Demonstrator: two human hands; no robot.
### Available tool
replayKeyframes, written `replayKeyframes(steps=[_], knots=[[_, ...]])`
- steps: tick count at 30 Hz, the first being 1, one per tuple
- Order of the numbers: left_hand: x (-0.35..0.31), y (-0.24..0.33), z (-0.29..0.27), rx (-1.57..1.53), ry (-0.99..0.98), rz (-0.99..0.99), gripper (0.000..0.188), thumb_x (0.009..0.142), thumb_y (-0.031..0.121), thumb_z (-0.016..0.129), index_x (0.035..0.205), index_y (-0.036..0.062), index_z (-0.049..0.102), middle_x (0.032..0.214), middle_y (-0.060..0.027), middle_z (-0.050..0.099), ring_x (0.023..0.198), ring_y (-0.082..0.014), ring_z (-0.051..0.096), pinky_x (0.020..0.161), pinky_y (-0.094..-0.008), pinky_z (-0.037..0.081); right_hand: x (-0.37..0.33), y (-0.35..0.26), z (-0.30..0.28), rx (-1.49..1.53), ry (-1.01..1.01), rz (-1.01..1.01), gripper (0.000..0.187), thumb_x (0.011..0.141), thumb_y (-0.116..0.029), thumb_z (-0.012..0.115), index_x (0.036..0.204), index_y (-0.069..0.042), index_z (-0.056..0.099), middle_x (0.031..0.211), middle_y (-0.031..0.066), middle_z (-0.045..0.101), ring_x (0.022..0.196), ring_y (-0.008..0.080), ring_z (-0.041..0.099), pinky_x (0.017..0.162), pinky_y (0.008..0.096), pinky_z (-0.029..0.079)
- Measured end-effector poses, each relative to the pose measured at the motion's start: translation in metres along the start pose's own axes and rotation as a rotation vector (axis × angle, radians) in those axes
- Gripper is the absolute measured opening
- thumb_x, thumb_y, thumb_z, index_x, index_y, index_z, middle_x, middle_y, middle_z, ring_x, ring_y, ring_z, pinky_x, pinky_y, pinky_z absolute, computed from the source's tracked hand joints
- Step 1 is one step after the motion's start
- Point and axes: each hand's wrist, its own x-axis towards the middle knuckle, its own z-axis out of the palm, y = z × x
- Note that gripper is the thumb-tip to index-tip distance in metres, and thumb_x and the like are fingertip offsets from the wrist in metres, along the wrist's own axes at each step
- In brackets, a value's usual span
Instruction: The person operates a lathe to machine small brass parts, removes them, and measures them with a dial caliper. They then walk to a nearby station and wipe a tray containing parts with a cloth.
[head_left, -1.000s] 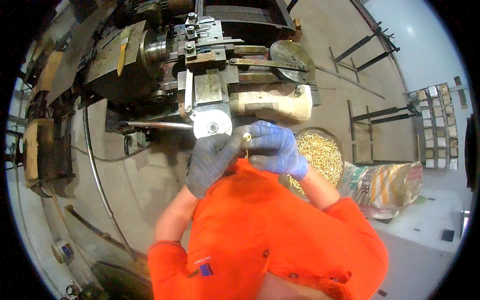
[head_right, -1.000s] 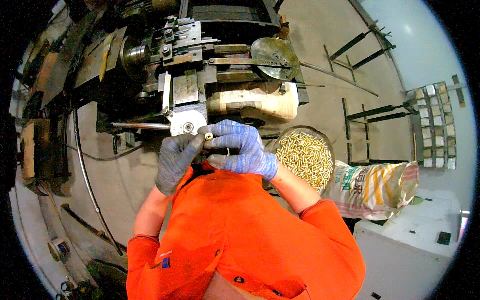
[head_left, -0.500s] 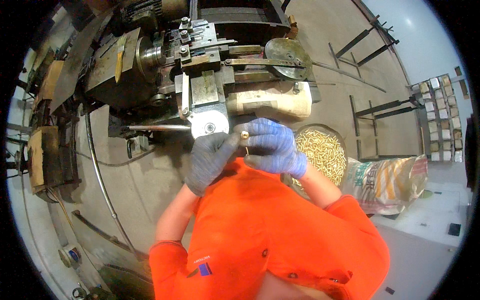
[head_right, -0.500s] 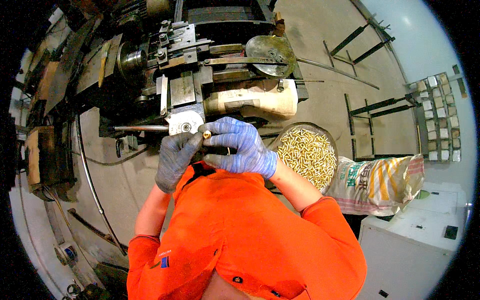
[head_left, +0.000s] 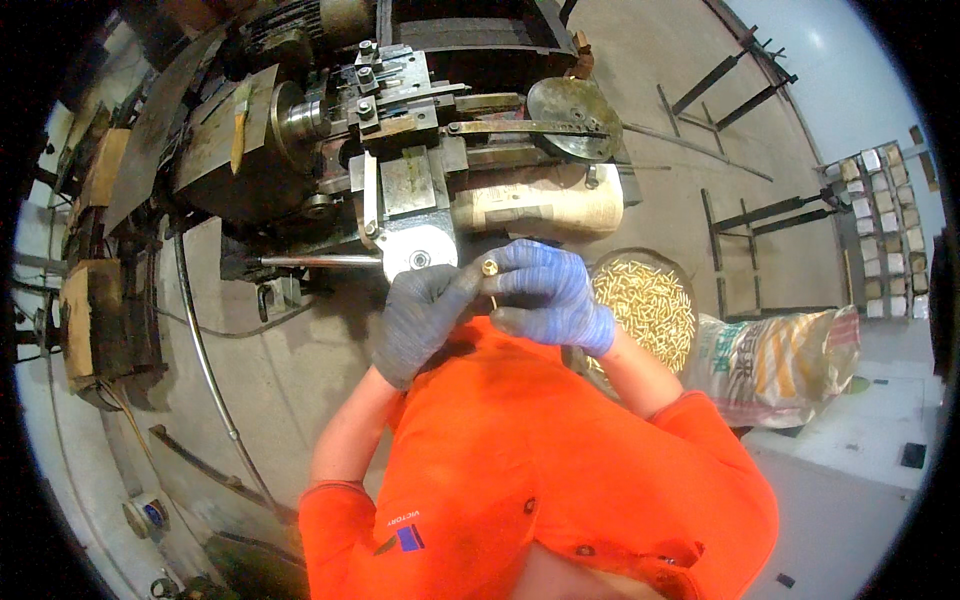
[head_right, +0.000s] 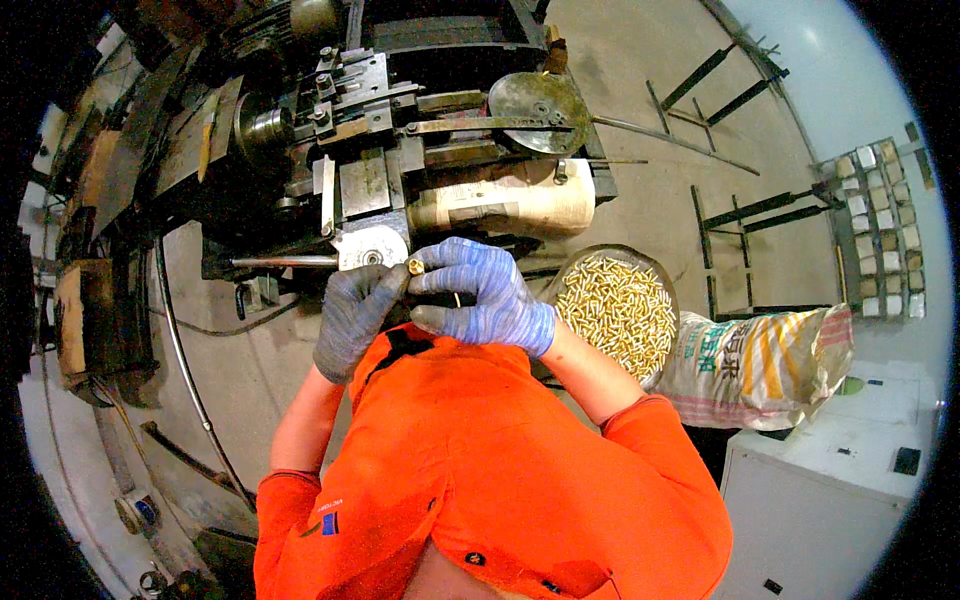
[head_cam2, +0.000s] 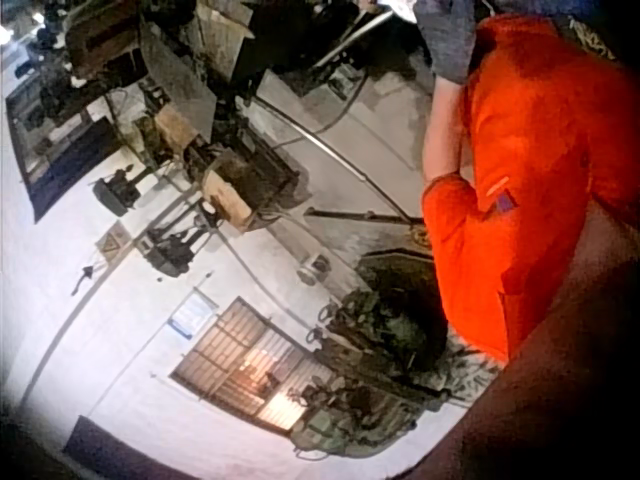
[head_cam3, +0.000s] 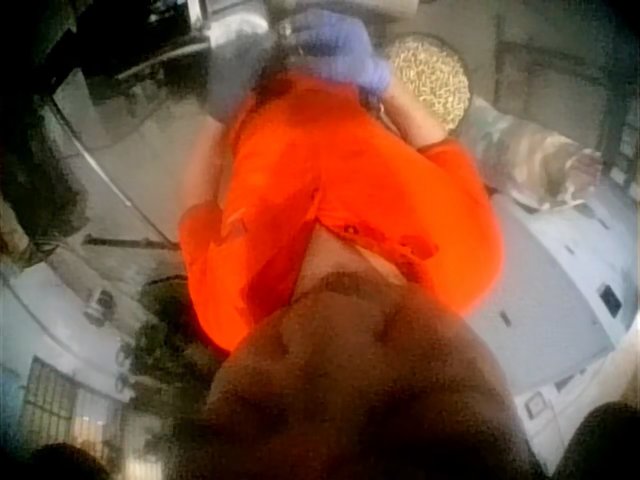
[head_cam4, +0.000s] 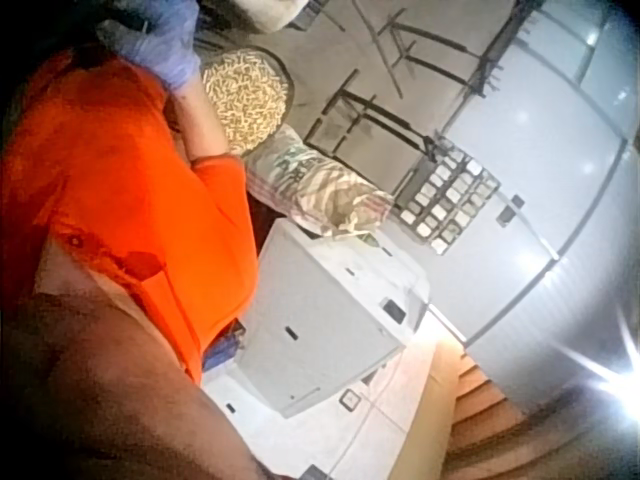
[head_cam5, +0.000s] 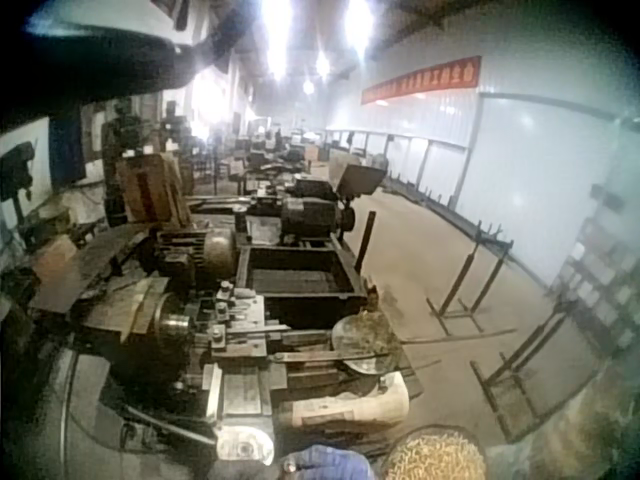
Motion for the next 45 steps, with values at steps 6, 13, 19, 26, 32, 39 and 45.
replayKeyframes(steps=[6, 13, 19, 26, 32, 39, 45], knots=[[0.002, 0.001, 0.003, 0.014, 0.012, 0.047, 0.039, 0.089, 0.034, 0.055, 0.072, -0.0012, 0.063, 0.057, -0.0036, 0.055, 0.054, -0.008, 0.048, 0.05, -0.0256, 0.039, -0.003, -0.002, 0.0, 0.044, 0.022, 0.071, 0.028, 0.065, -0.02, 0.078, 0.088, -0.007, 0.069, 0.098, 0.0129, 0.063, 0.087, 0.0285, 0.061, 0.076, 0.0349, 0.049], [0.004, 0.0, 0.004, 0.06, 0.064, 0.02, 0.04, 0.087, 0.034, 0.057, 0.07, -0.0006, 0.063, 0.055, -0.0051, 0.054, 0.053, -0.0088, 0.047, 0.05, -0.027, 0.04, 0.003, -0.006, -0.004, -0.133, -0.035, -0.052, 0.028, 0.063, -0.02, 0.078, 0.085, -0.006, 0.067, 0.093, 0.0127, 0.062, 0.081, 0.0297, 0.06, 0.07, 0.0364, 0.049], [0.006, 0.004, 0.003, -0.167, -0.067, -0.157, 0.038, 0.088, 0.034, 0.056, 0.073, 0.0001, 0.064, 0.062, -0.0023, 0.058, 0.056, -0.0091, 0.05, 0.052, -0.0244, 0.042, 0.007, -0.005, -0.004, -0.144, 0.003, -0.227, 0.026, 0.062, -0.018, 0.078, 0.084, -0.007, 0.068, 0.091, 0.0124, 0.062, 0.081, 0.0293, 0.061, 0.069, 0.0358, 0.05], [0.007, -0.01, -0.007, 0.332, -0.033, 0.052, 0.038, 0.088, 0.033, 0.052, 0.073, -0.001, 0.061, 0.062, -0.0171, 0.055, 0.054, -0.0241, 0.052, 0.055, -0.0352, 0.042, -0.001, 0.007, -0.01, 0.032, 0.011, -0.031, 0.024, 0.064, -0.013, 0.078, 0.085, -0.007, 0.069, 0.096, 0.0123, 0.064, 0.086, 0.0274, 0.062, 0.074, 0.034, 0.05], [0.041, -0.041, -0.082, 0.838, 0.342, 0.377, 0.025, 0.084, 0.025, 0.059, 0.075, 0.0018, 0.064, 0.069, -0.014, 0.061, 0.059, -0.0272, 0.057, 0.056, -0.0346, 0.044, -0.003, 0.08, -0.077, -0.111, 0.328, 0.209, 0.023, 0.068, -0.014, 0.075, 0.087, -0.004, 0.067, 0.092, 0.0109, 0.065, 0.086, 0.0212, 0.061, 0.076, 0.0318, 0.049], [0.09, -0.139, -0.158, 1.107, 0.35, -0.324, 0.036, 0.078, 0.041, 0.056, 0.081, 0.0072, 0.068, 0.081, -0.0176, 0.063, 0.077, -0.0346, 0.061, 0.069, -0.0435, 0.047, 0.012, 0.276, -0.234, -0.599, 0.641, 0.602, 0.03, 0.072, -0.028, 0.069, 0.08, 0.001, 0.068, 0.079, 0.0144, 0.066, 0.072, 0.0228, 0.06, 0.069, 0.0349, 0.047], [0.092, -0.13, -0.156, 0.998, 0.379, -0.265, 0.033, 0.075, 0.037, 0.06, 0.07, 0.004, 0.063, 0.067, -0.0183, 0.06, 0.063, -0.0365, 0.057, 0.058, -0.0446, 0.044, 0.0, 0.377, -0.297, -0.73, 0.78, 0.954, 0.043, 0.068, -0.044, 0.067, 0.072, 0.0, 0.067, 0.073, 0.0217, 0.062, 0.067, 0.0353, 0.061, 0.062, 0.0421, 0.045]])
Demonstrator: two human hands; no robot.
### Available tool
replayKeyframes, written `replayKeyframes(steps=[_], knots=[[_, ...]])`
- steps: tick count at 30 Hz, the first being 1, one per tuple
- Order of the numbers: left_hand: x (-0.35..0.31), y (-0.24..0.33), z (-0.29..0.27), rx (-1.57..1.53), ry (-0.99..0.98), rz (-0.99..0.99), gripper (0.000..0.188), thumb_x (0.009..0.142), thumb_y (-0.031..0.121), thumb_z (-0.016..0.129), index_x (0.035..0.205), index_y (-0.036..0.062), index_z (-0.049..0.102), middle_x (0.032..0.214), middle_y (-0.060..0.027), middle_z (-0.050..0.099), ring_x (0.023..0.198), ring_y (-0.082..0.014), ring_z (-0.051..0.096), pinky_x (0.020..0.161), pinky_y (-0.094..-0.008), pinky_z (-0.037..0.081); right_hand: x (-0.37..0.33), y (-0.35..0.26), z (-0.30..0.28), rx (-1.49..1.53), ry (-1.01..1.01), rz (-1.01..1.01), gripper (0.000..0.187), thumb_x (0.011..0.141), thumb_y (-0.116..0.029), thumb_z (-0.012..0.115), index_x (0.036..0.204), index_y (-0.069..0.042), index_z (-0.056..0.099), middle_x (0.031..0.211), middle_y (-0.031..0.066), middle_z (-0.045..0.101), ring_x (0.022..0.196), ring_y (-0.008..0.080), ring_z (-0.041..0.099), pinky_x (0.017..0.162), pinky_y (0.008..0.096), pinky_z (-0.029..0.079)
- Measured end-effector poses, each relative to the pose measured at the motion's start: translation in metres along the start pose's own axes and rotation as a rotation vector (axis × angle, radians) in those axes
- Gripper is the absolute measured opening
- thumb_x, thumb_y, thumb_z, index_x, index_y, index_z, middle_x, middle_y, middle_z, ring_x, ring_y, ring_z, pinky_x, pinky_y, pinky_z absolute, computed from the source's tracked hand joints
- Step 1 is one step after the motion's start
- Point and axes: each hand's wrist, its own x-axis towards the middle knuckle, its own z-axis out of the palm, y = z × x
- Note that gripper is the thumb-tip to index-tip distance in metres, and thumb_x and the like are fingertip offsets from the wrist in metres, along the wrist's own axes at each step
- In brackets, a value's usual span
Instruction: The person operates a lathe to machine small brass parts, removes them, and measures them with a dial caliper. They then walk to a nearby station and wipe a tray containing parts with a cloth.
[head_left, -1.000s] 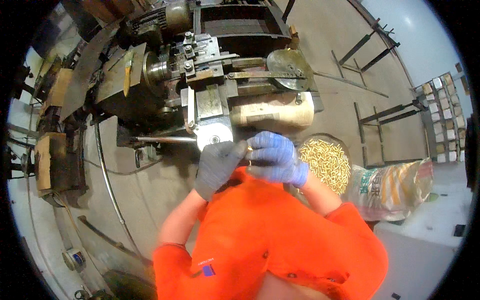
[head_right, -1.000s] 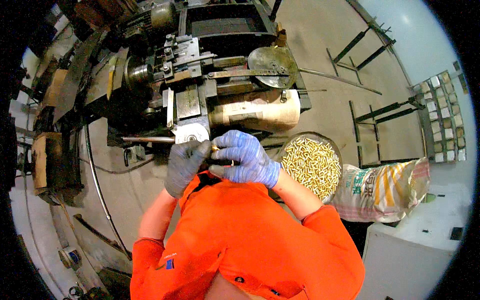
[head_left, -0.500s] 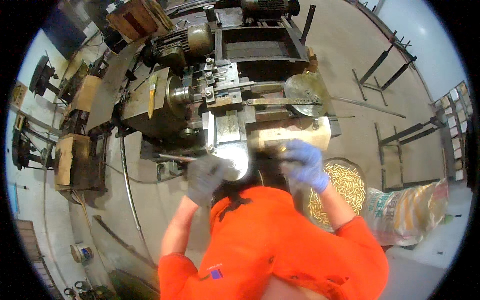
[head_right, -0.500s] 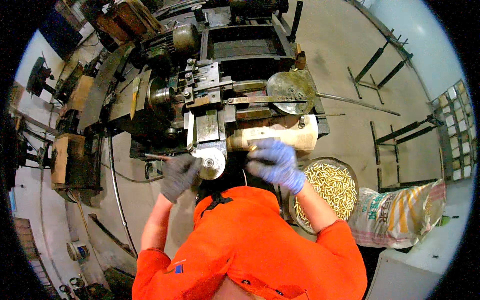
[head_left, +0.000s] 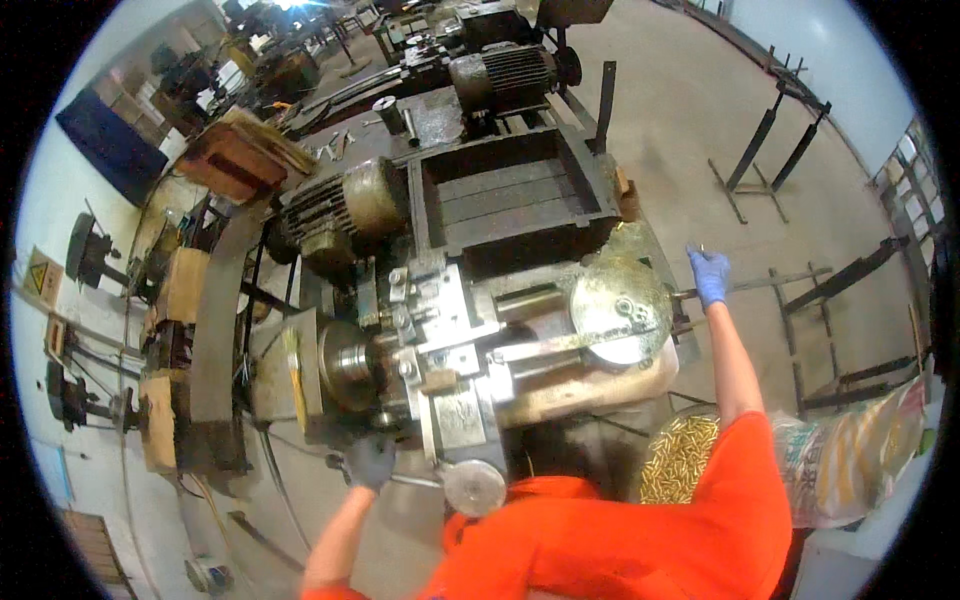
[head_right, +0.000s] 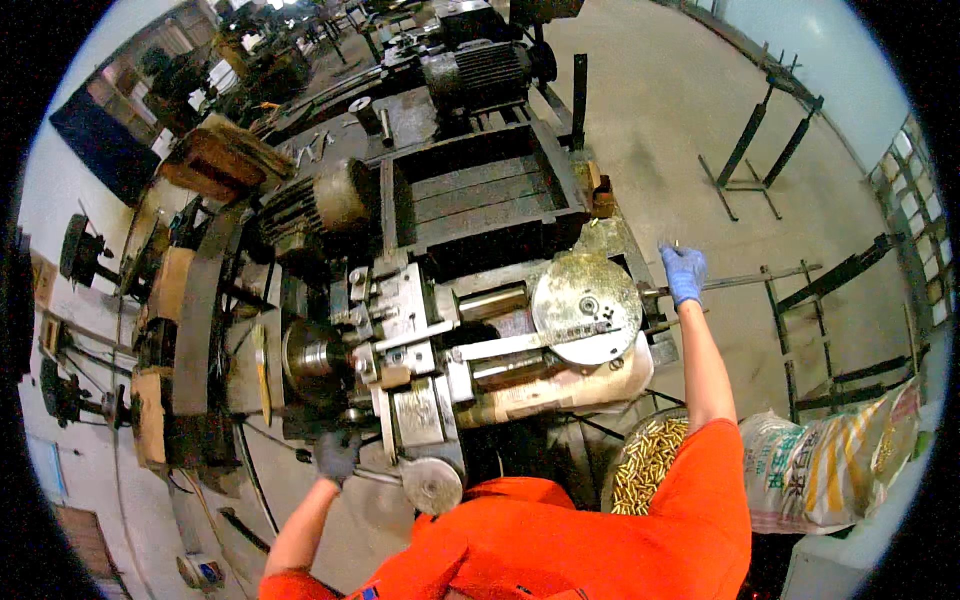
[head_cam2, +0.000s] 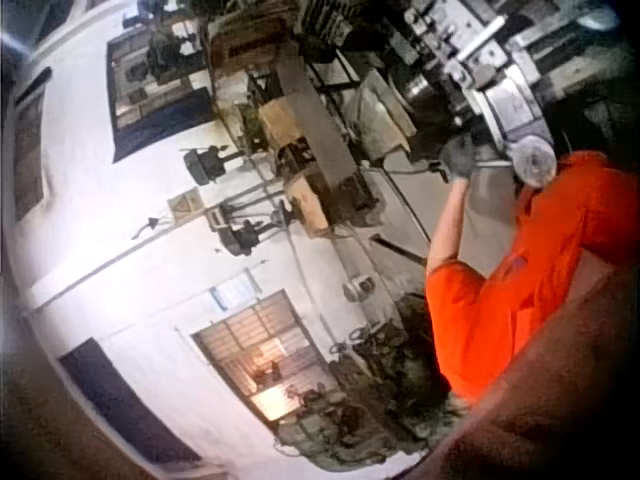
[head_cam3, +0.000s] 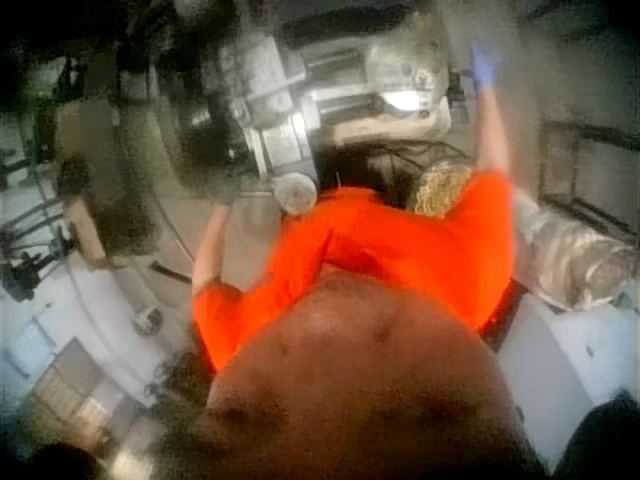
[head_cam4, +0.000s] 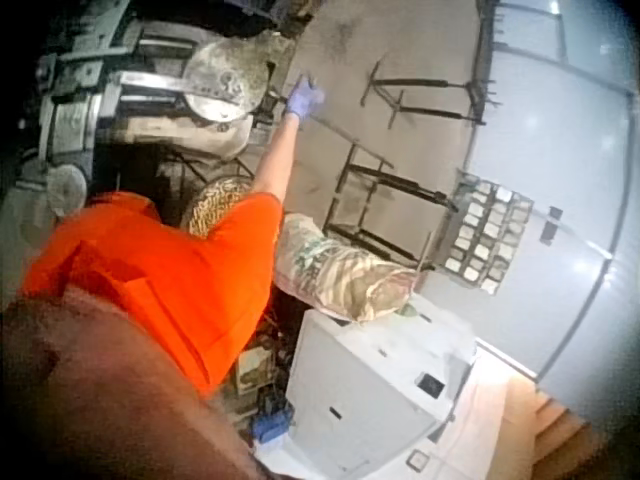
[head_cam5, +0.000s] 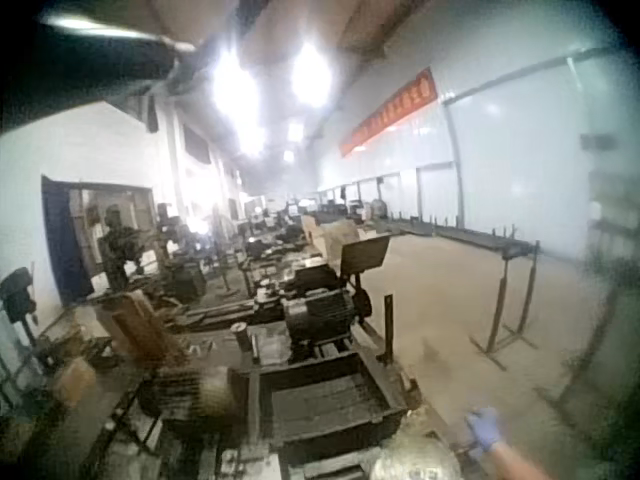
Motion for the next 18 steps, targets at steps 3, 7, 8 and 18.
replayKeyframes(steps=[3, 7, 8, 18], knots=[[-0.008, -0.007, 0.005, -0.005, 0.078, 0.058, 0.026, 0.078, 0.03, 0.058, 0.068, 0.0061, 0.063, 0.069, -0.0158, 0.061, 0.064, -0.0352, 0.058, 0.057, -0.0437, 0.044, -0.017, -0.022, -0.011, -0.081, -0.067, -0.038, 0.042, 0.071, -0.042, 0.065, 0.068, 0.0, 0.065, 0.069, 0.0207, 0.061, 0.061, 0.0326, 0.058, 0.058, 0.0421, 0.043], [-0.001, 0.004, 0.005, 0.021, -0.013, 0.112, 0.025, 0.081, 0.026, 0.056, 0.067, 0.0056, 0.062, 0.068, -0.0155, 0.061, 0.063, -0.035, 0.058, 0.057, -0.0424, 0.044, -0.013, -0.026, -0.014, -0.307, -0.186, 0.035, 0.042, 0.074, -0.041, 0.063, 0.065, 0.0, 0.063, 0.064, 0.0187, 0.059, 0.059, 0.0324, 0.057, 0.057, 0.0419, 0.041], [-0.003, -0.006, 0.01, 0.043, -0.009, 0.127, 0.026, 0.081, 0.026, 0.056, 0.067, 0.0053, 0.062, 0.066, -0.0156, 0.06, 0.062, -0.0348, 0.058, 0.056, -0.0422, 0.044, -0.012, -0.027, -0.013, -0.246, -0.207, 0.052, 0.043, 0.074, -0.042, 0.063, 0.065, 0.0, 0.063, 0.062, 0.0188, 0.058, 0.059, 0.0324, 0.057, 0.057, 0.0419, 0.042], [0.001, 0.023, 0.003, -0.232, -0.076, 0.117, 0.03, 0.089, 0.023, 0.051, 0.08, -0.0013, 0.066, 0.069, -0.0156, 0.065, 0.06, -0.0309, 0.06, 0.06, -0.0408, 0.044, -0.02, -0.032, -0.028, 0.112, -0.146, 0.114, 0.044, 0.073, -0.047, 0.064, 0.078, -0.004, 0.069, 0.063, 0.0162, 0.062, 0.055, 0.0201, 0.059, 0.055, 0.0344, 0.045]])
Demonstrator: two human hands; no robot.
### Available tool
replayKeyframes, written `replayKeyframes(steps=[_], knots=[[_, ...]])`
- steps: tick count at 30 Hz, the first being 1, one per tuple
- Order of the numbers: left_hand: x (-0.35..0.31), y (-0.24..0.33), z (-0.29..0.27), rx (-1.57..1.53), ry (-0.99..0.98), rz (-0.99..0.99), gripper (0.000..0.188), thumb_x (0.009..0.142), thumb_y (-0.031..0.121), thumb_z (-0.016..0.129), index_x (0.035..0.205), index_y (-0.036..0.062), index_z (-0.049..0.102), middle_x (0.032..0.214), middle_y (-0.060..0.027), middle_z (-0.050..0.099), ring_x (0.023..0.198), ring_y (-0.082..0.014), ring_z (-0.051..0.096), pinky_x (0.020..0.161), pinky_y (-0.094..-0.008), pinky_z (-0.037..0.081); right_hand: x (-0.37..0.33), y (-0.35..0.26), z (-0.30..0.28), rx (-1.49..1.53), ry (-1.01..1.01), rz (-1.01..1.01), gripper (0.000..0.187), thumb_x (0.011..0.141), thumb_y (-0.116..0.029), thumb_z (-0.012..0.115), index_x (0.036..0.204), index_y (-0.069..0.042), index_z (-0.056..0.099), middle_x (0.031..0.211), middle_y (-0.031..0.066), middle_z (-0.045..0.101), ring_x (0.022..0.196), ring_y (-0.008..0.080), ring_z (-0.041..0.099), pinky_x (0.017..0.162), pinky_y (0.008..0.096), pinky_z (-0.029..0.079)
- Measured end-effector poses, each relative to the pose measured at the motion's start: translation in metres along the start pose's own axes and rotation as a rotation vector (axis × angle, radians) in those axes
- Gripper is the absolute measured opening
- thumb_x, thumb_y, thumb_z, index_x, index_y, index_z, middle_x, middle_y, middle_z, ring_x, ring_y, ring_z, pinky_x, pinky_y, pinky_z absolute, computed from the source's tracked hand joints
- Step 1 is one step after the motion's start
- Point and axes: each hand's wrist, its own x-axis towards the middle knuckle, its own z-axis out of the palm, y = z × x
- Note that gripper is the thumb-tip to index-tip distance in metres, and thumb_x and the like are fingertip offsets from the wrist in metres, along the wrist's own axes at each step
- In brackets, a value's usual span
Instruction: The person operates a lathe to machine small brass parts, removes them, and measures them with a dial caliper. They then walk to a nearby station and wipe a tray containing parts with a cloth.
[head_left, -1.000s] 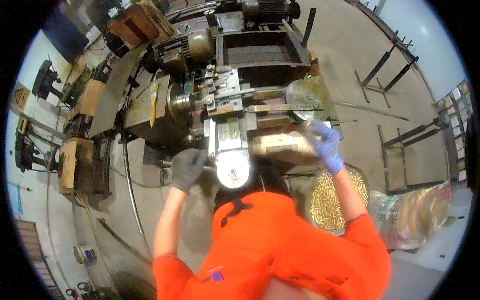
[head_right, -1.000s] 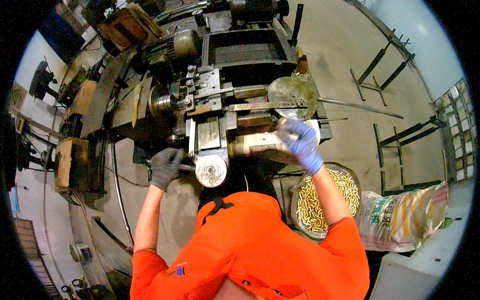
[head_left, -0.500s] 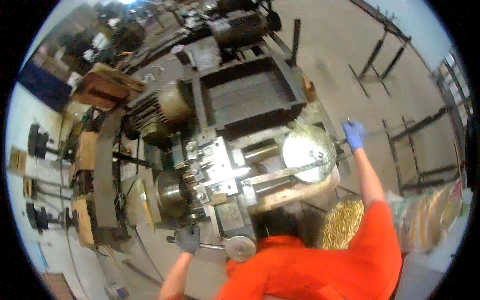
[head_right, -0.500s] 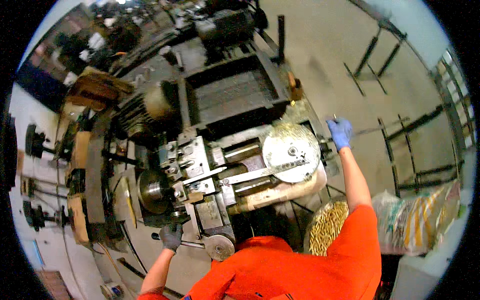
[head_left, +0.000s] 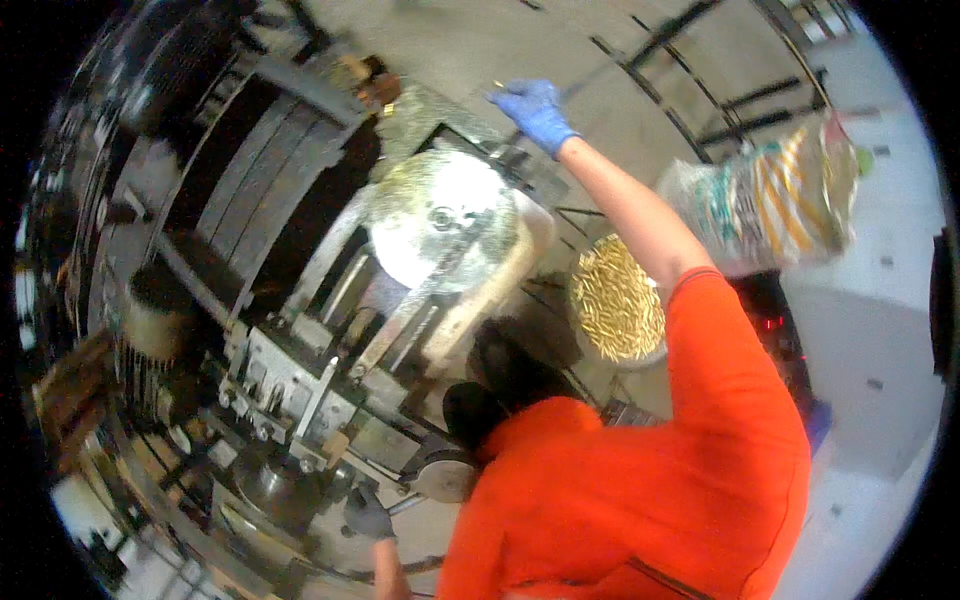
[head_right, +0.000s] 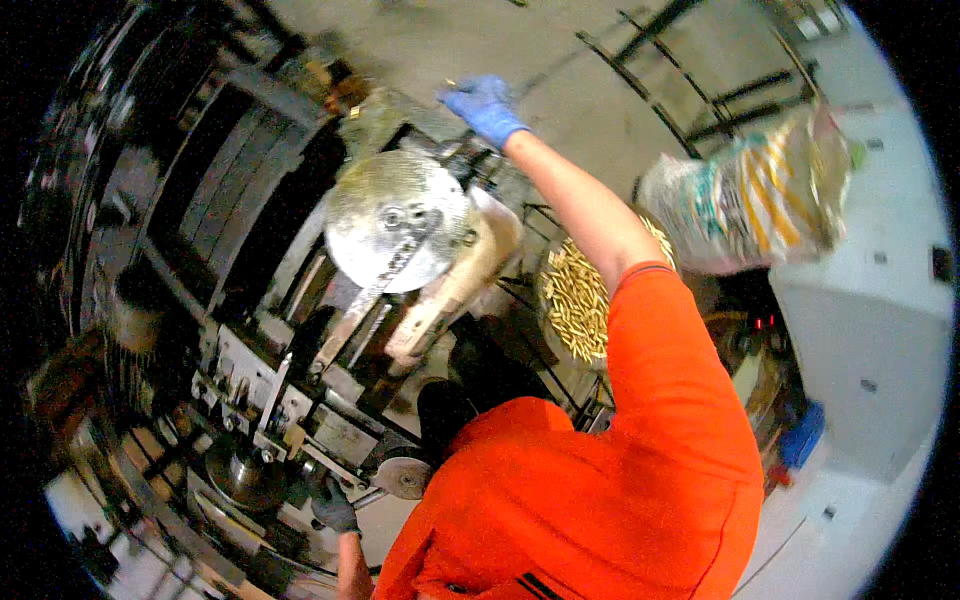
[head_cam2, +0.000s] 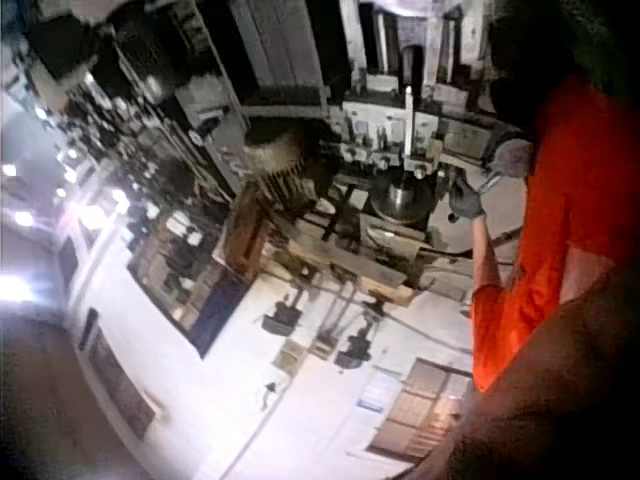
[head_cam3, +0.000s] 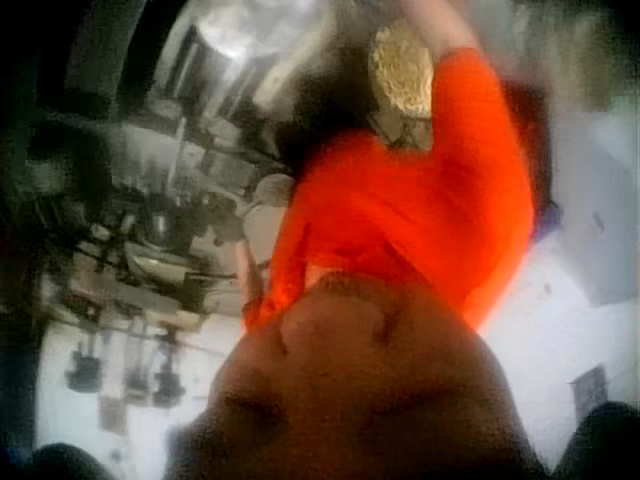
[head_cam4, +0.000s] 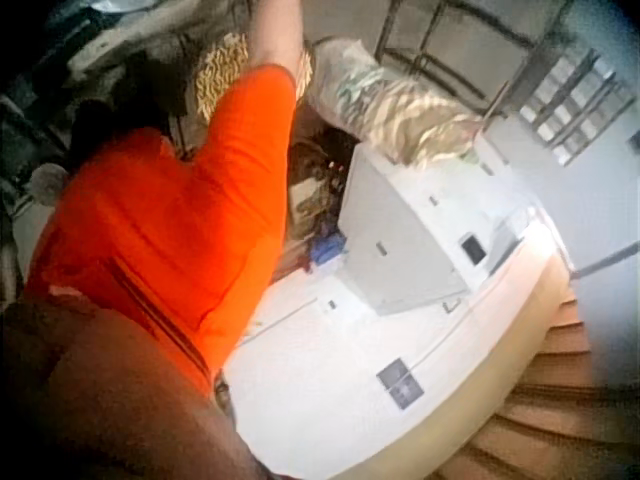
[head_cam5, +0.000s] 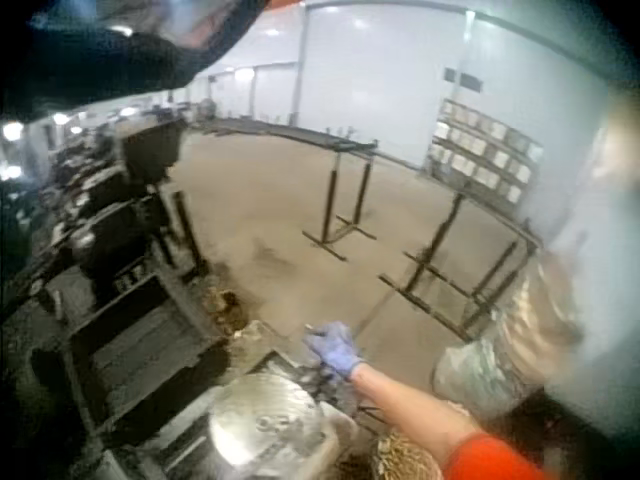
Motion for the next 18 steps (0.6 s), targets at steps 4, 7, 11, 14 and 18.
replayKeyframes(steps=[4, 7, 11, 14, 18], knots=[[-0.005, -0.051, 0.005, -0.019, 0.028, 0.046, 0.033, 0.084, 0.026, 0.062, 0.093, -0.0053, 0.064, 0.089, -0.0172, 0.066, 0.077, -0.0268, 0.061, 0.069, -0.0382, 0.046, -0.088, 0.001, -0.04, 0.198, 0.127, -0.086, 0.034, 0.073, -0.031, 0.069, 0.09, -0.002, 0.067, 0.082, 0.0151, 0.066, 0.067, 0.0206, 0.061, 0.064, 0.0322, 0.049], [-0.005, -0.019, -0.001, 0.007, -0.061, -0.232, 0.035, 0.083, 0.026, 0.064, 0.095, -0.0069, 0.063, 0.088, -0.0153, 0.066, 0.075, -0.025, 0.06, 0.072, -0.0371, 0.048, -0.21, 0.011, -0.083, 0.106, 0.284, -0.101, 0.024, 0.078, -0.023, 0.066, 0.087, 0.0, 0.064, 0.079, 0.0093, 0.062, 0.068, 0.0138, 0.055, 0.063, 0.0284, 0.046], [-0.008, -0.016, -0.005, 0.249, -0.118, -0.194, 0.046, 0.085, 0.036, 0.059, 0.098, -0.0082, 0.062, 0.091, -0.022, 0.064, 0.076, -0.0302, 0.059, 0.072, -0.0398, 0.046, -0.387, 0.038, -0.132, 0.138, 0.438, 0.436, 0.028, 0.075, -0.025, 0.069, 0.084, 0.001, 0.066, 0.08, 0.0126, 0.065, 0.072, 0.0187, 0.061, 0.066, 0.0299, 0.048], [-0.01, -0.022, -0.009, 0.45, -0.126, -0.048, 0.055, 0.087, 0.045, 0.05, 0.104, -0.0063, 0.06, 0.101, -0.0268, 0.06, 0.084, -0.0376, 0.057, 0.076, -0.043, 0.043, -0.515, 0.076, -0.148, -0.041, 0.456, 0.692, 0.03, 0.074, -0.029, 0.069, 0.087, -0.002, 0.068, 0.083, 0.0143, 0.066, 0.073, 0.0222, 0.063, 0.068, 0.0321, 0.049], [-0.003, -0.027, -0.007, 0.391, -0.196, 0.103, 0.047, 0.088, 0.039, 0.049, 0.106, -0.004, 0.059, 0.097, -0.0223, 0.062, 0.082, -0.034, 0.058, 0.072, -0.0417, 0.044, -0.659, 0.129, -0.148, -0.224, 0.235, 1.039, 0.036, 0.072, -0.039, 0.067, 0.088, -0.007, 0.068, 0.085, 0.0151, 0.066, 0.075, 0.0273, 0.063, 0.07, 0.0349, 0.049]])
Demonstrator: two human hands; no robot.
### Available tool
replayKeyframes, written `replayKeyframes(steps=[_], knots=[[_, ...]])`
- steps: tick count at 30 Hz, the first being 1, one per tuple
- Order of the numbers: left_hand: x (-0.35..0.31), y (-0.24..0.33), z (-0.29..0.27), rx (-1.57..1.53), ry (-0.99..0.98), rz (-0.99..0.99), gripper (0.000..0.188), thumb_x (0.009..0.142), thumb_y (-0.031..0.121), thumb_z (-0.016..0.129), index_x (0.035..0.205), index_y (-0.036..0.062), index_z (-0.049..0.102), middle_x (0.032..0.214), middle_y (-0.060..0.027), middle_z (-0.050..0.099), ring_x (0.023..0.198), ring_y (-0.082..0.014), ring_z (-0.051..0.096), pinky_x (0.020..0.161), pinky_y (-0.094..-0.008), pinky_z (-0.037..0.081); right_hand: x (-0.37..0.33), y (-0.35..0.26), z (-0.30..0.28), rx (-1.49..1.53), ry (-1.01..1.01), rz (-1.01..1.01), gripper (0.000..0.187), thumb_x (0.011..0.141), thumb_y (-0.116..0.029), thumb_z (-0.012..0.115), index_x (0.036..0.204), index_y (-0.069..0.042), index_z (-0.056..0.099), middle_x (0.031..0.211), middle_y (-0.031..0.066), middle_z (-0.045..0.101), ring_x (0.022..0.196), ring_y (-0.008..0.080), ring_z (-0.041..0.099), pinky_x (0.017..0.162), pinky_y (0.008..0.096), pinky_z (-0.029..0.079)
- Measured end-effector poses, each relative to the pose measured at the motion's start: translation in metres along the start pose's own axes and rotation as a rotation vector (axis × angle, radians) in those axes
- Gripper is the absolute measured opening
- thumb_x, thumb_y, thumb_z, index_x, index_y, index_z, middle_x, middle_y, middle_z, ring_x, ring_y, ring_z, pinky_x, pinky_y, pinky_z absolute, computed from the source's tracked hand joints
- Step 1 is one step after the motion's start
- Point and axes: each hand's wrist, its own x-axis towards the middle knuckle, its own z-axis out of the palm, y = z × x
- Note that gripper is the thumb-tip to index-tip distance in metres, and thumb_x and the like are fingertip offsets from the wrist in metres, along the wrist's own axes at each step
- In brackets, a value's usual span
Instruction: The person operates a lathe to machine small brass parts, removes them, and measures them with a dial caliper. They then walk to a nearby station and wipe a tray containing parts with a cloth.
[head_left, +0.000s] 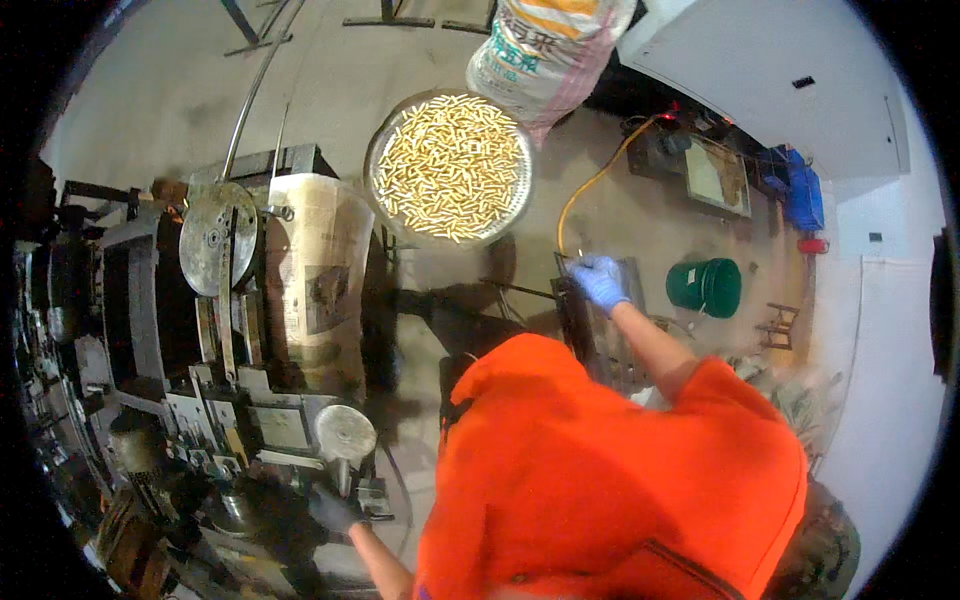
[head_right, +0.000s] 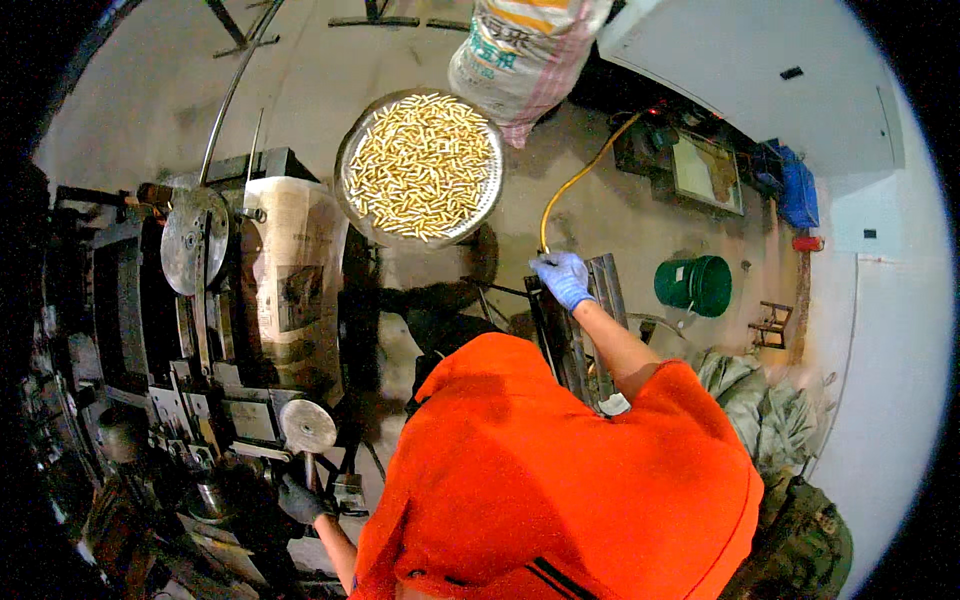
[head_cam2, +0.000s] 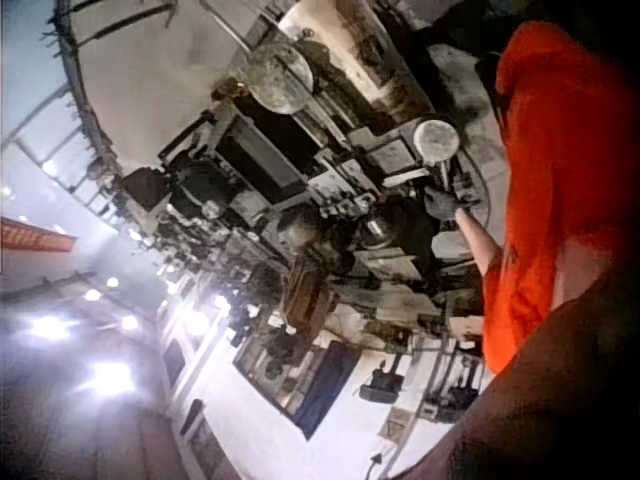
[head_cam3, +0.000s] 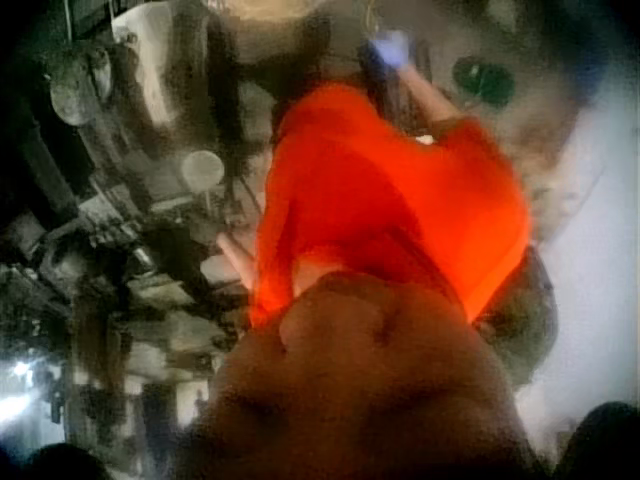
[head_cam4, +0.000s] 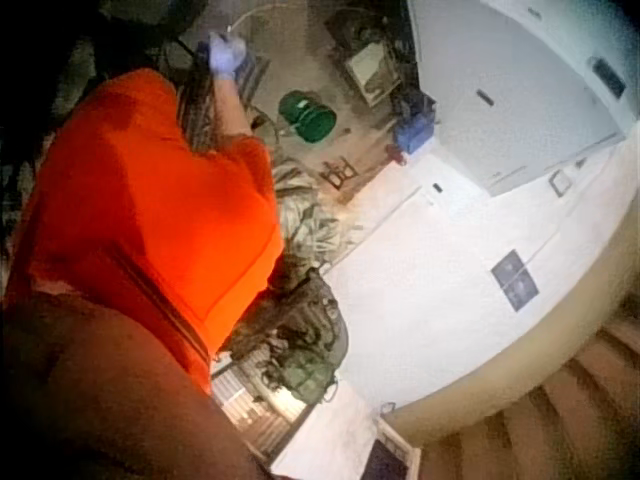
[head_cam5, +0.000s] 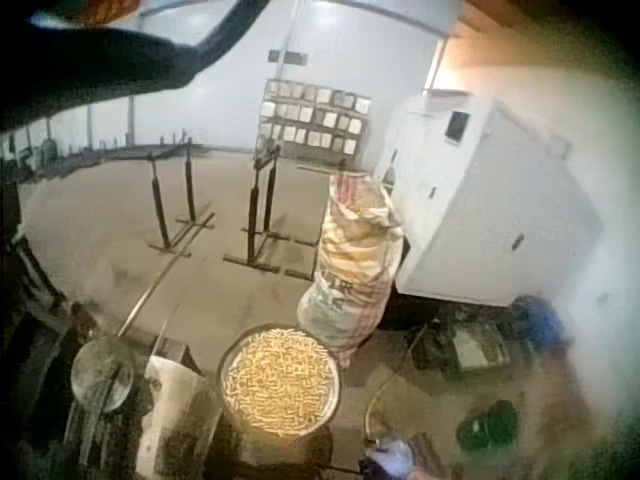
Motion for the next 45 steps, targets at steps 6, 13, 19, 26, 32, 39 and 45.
replayKeyframes(steps=[6, 13, 19, 26, 32, 39, 45], knots=[[-0.005, -0.002, 0.005, -0.645, -0.153, -0.157, 0.033, 0.085, 0.024, 0.056, 0.088, -0.0084, 0.06, 0.083, -0.0166, 0.062, 0.072, -0.0285, 0.056, 0.07, -0.0397, 0.044, 0.032, 0.097, 0.021, -0.161, -0.047, -0.041, 0.043, 0.068, -0.047, 0.064, 0.084, -0.008, 0.068, 0.083, 0.0166, 0.065, 0.076, 0.0325, 0.063, 0.069, 0.0396, 0.049], [-0.009, 0.003, -0.018, -0.185, -0.241, 0.067, 0.028, 0.084, 0.02, 0.056, 0.09, -0.0068, 0.062, 0.081, -0.0134, 0.063, 0.07, -0.0191, 0.055, 0.066, -0.0369, 0.044, 0.081, 0.121, 0.026, -0.389, -0.364, 0.004, 0.058, 0.065, -0.053, 0.062, 0.1, -0.007, 0.064, 0.102, 0.0174, 0.063, 0.095, 0.0337, 0.059, 0.083, 0.0391, 0.048], [-0.038, 0.103, -0.062, -0.519, -0.315, 0.063, 0.031, 0.082, 0.025, 0.066, 0.084, -0.0055, 0.062, 0.078, -0.0091, 0.063, 0.064, -0.0172, 0.052, 0.064, -0.0329, 0.046, 0.073, 0.171, 0.044, -0.411, -0.309, -0.111, 0.054, 0.063, -0.039, 0.064, 0.102, -0.003, 0.062, 0.104, 0.0192, 0.06, 0.1, 0.0329, 0.057, 0.087, 0.0381, 0.046], [0.048, 0.034, -0.058, -0.032, -0.221, 0.663, 0.037, 0.086, 0.023, 0.06, 0.108, -0.0068, 0.056, 0.108, -0.0163, 0.058, 0.081, -0.0202, 0.055, 0.069, -0.034, 0.047, 0.069, 0.169, 0.023, -0.406, -0.359, -0.09, 0.055, 0.06, -0.036, 0.066, 0.104, -0.002, 0.061, 0.108, 0.0197, 0.058, 0.101, 0.0327, 0.056, 0.088, 0.0387, 0.046], [0.043, 0.015, -0.056, 0.448, -0.031, 0.937, 0.038, 0.088, 0.024, 0.058, 0.114, -0.0033, 0.053, 0.107, -0.0176, 0.059, 0.08, -0.0187, 0.056, 0.068, -0.0343, 0.048, 0.042, 0.18, 0.006, -0.384, -0.406, -0.042, 0.056, 0.063, -0.042, 0.065, 0.107, -0.007, 0.061, 0.115, 0.0181, 0.054, 0.108, 0.0326, 0.052, 0.093, 0.0393, 0.042], [0.031, 0.045, -0.041, 0.292, -0.088, 1.023, 0.021, 0.087, 0.018, 0.055, 0.096, -0.0012, 0.057, 0.077, -0.0091, 0.061, 0.067, -0.0184, 0.054, 0.062, -0.0337, 0.046, 0.004, 0.171, -0.003, -0.435, -0.351, 0.021, 0.06, 0.064, -0.045, 0.065, 0.112, -0.009, 0.059, 0.122, 0.0147, 0.05, 0.116, 0.0303, 0.044, 0.097, 0.042, 0.036], [0.061, 0.043, -0.044, -0.292, -0.212, 0.555, 0.035, 0.087, 0.023, 0.06, 0.109, -0.0035, 0.057, 0.091, -0.0099, 0.061, 0.079, -0.0177, 0.055, 0.07, -0.0321, 0.045, -0.005, 0.193, -0.004, -0.547, -0.141, 0.054, 0.046, 0.067, -0.038, 0.059, 0.096, -0.003, 0.064, 0.101, 0.0197, 0.061, 0.093, 0.034, 0.06, 0.083, 0.0406, 0.049]])
